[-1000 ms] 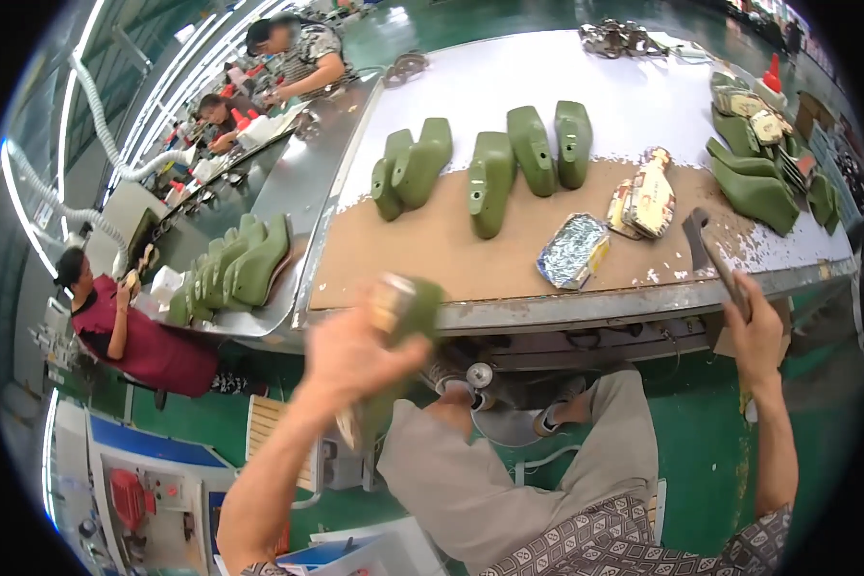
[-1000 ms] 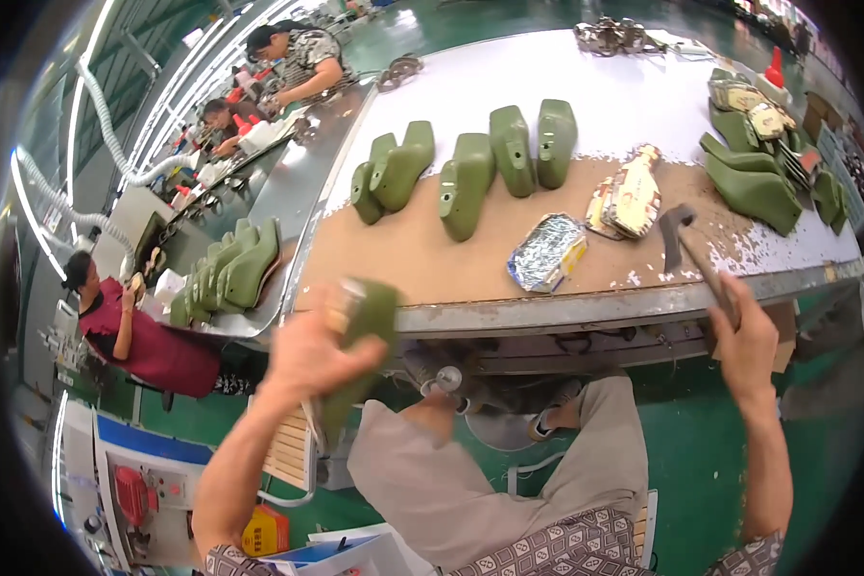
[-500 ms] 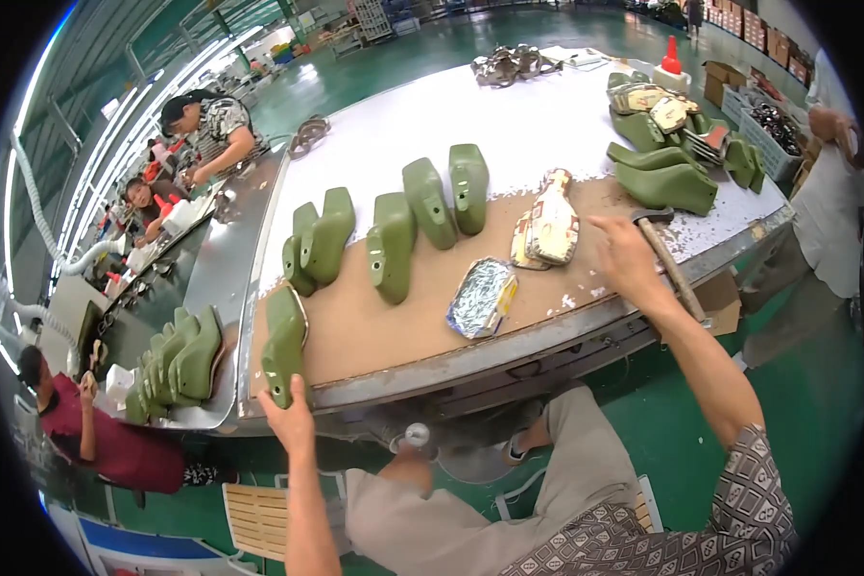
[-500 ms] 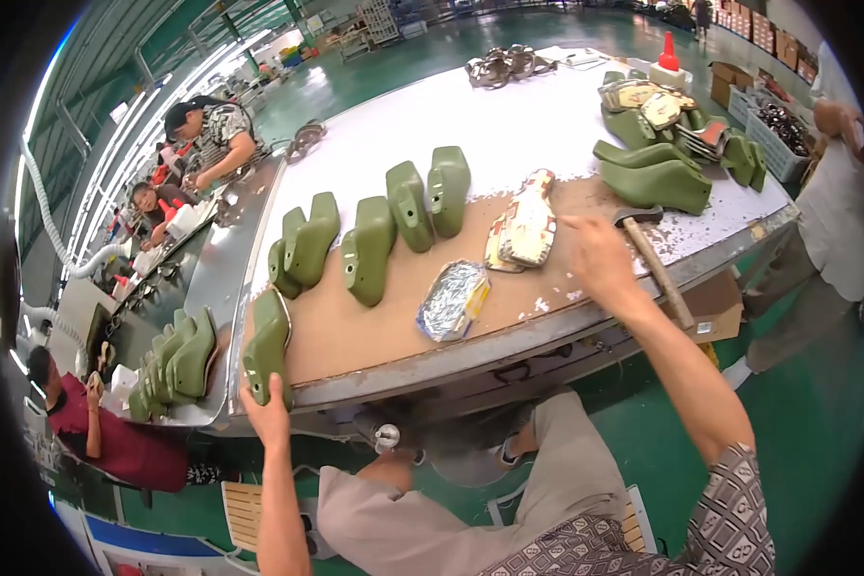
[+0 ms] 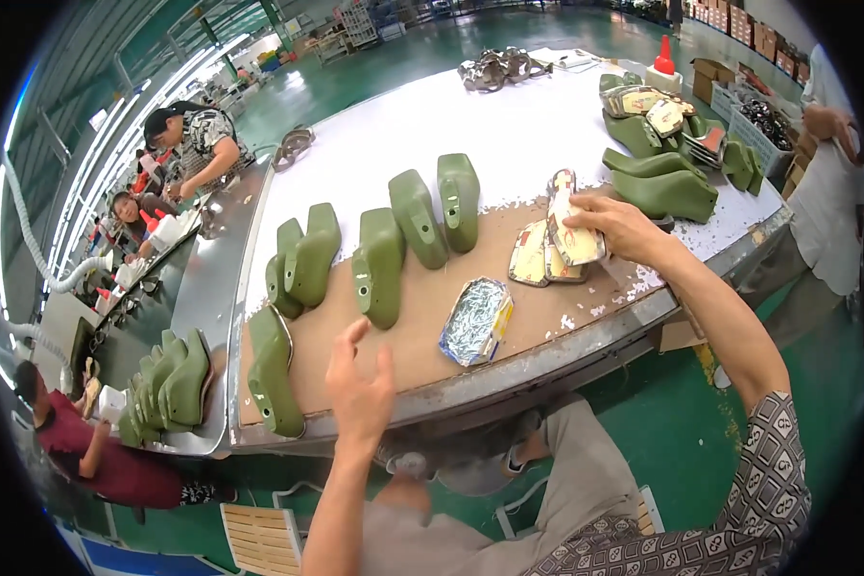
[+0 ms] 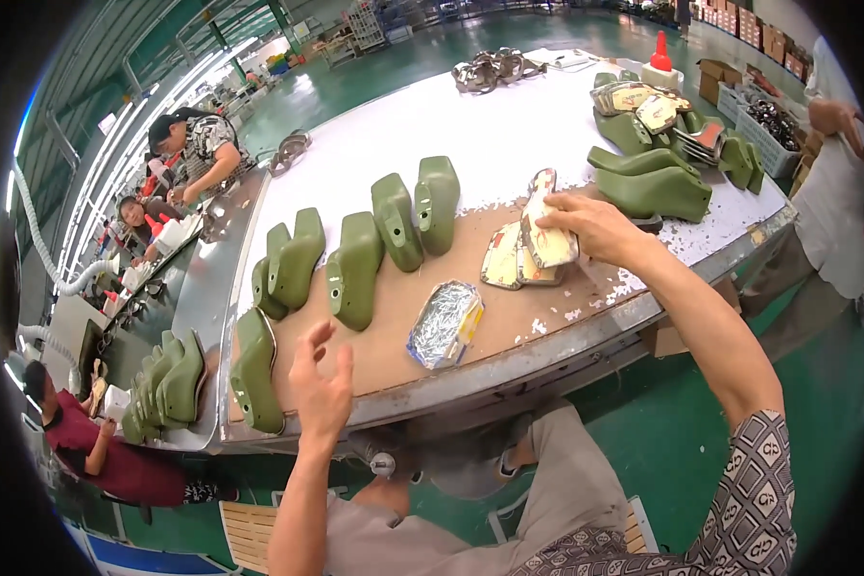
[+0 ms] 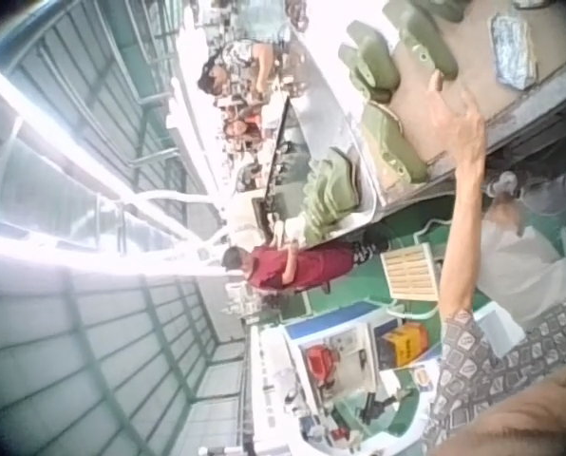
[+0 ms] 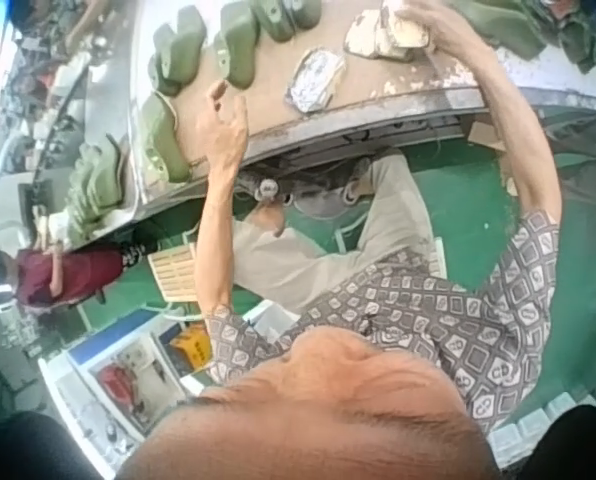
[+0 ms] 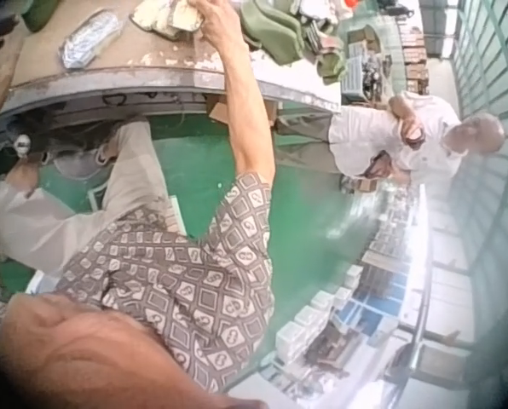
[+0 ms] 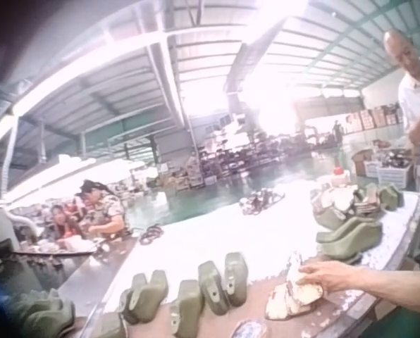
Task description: Assembling shoe components by hammering insoles onto shoe lasts.
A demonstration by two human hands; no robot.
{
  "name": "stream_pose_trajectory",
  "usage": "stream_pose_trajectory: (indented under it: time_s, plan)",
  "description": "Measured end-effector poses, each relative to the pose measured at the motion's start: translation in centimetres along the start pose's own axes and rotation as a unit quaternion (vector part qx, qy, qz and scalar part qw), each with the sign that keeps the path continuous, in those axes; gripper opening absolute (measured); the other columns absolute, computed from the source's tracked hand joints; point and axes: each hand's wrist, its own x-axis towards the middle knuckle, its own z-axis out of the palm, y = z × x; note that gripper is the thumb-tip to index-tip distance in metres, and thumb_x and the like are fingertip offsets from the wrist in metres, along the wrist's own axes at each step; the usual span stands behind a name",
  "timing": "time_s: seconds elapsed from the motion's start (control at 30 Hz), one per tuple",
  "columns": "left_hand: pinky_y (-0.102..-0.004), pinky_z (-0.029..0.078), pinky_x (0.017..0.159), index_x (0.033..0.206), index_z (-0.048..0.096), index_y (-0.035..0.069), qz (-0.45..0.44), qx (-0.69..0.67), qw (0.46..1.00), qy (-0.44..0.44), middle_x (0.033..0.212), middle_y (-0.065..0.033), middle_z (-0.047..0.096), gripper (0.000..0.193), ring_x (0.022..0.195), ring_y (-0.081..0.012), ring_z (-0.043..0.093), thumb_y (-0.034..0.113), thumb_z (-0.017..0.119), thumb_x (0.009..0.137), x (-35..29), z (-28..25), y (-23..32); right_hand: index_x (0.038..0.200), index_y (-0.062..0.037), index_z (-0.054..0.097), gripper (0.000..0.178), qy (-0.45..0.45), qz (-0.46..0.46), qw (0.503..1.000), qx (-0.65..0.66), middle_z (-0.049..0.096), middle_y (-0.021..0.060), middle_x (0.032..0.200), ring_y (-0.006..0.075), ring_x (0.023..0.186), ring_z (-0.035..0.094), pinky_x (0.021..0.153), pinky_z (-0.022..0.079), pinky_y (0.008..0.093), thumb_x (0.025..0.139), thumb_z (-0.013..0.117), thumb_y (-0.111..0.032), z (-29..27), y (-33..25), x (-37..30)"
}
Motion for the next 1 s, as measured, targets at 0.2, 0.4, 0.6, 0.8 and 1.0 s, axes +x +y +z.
stream_pose_trajectory:
  time_s: [0.2, 0.4, 0.6, 0.8, 1.0]
  plan:
    - [-0.0348, 0.044, 0.096, 0.127, 0.050, -0.002, 0.019, 0.030, 0.995, 0.092, 0.123, -0.0143, 0.058, 0.050, 0.113, -0.0229, 0.055, 0.017, 0.067, 0.084, 7.5, 5.3, -5.3, 0.097, -0.0055, 0.070, 0.026, -0.040, 0.049, 0.998, -0.023, 0.064, 0.0099, 0.110, 0.0306, 0.109, 0.058, 0.095, 0.045, 0.0424, 0.074, 0.060, 0.000, -1.1, -2.3, 1.5]
    - [-0.0314, 0.047, 0.088, 0.123, 0.053, -0.001, -0.134, -0.169, 0.972, -0.089, 0.113, -0.0085, 0.062, 0.046, 0.101, -0.0172, 0.059, 0.006, 0.066, 0.079, 11.0, 5.9, -7.5, 0.134, -0.0142, 0.050, 0.061, -0.146, 0.007, 0.988, -0.055, 0.049, 0.0149, 0.135, 0.0319, 0.128, 0.043, 0.108, 0.035, 0.0367, 0.075, 0.064, -0.016, 3.1, -5.5, 6.3]
    - [-0.0313, 0.045, 0.091, 0.125, 0.051, -0.001, -0.104, -0.194, 0.973, -0.068, 0.113, -0.0077, 0.061, 0.048, 0.103, -0.0176, 0.058, 0.003, 0.063, 0.078, 8.3, 6.0, -8.1, 0.119, -0.0123, 0.063, 0.058, -0.344, 0.018, 0.939, 0.005, 0.055, 0.0153, 0.118, 0.0328, 0.113, 0.051, 0.097, 0.044, 0.0396, 0.064, 0.072, -0.026, 1.2, -3.9, 9.7]
    - [-0.0327, 0.047, 0.088, 0.128, 0.046, -0.003, -0.039, -0.187, 0.981, 0.035, 0.113, -0.0119, 0.060, 0.053, 0.099, -0.0207, 0.059, 0.007, 0.065, 0.080, 5.8, 6.4, -8.5, 0.099, -0.0017, 0.061, 0.019, 0.156, 0.079, 0.893, 0.415, 0.065, 0.0057, 0.089, 0.0133, 0.081, 0.061, 0.072, 0.050, 0.0291, 0.087, 0.067, -0.014, -2.4, -3.0, 11.5]
    - [-0.0331, 0.045, 0.091, 0.128, 0.047, -0.001, -0.166, -0.356, 0.913, 0.110, 0.116, -0.0108, 0.059, 0.049, 0.104, -0.0205, 0.056, 0.017, 0.068, 0.087, 0.2, 4.6, -5.0, 0.132, -0.0037, 0.048, 0.043, 0.393, 0.152, 0.725, 0.545, 0.060, 0.0016, 0.108, 0.0085, 0.089, 0.058, 0.075, 0.049, 0.0240, 0.101, 0.049, -0.033, -7.5, -5.9, 5.4]
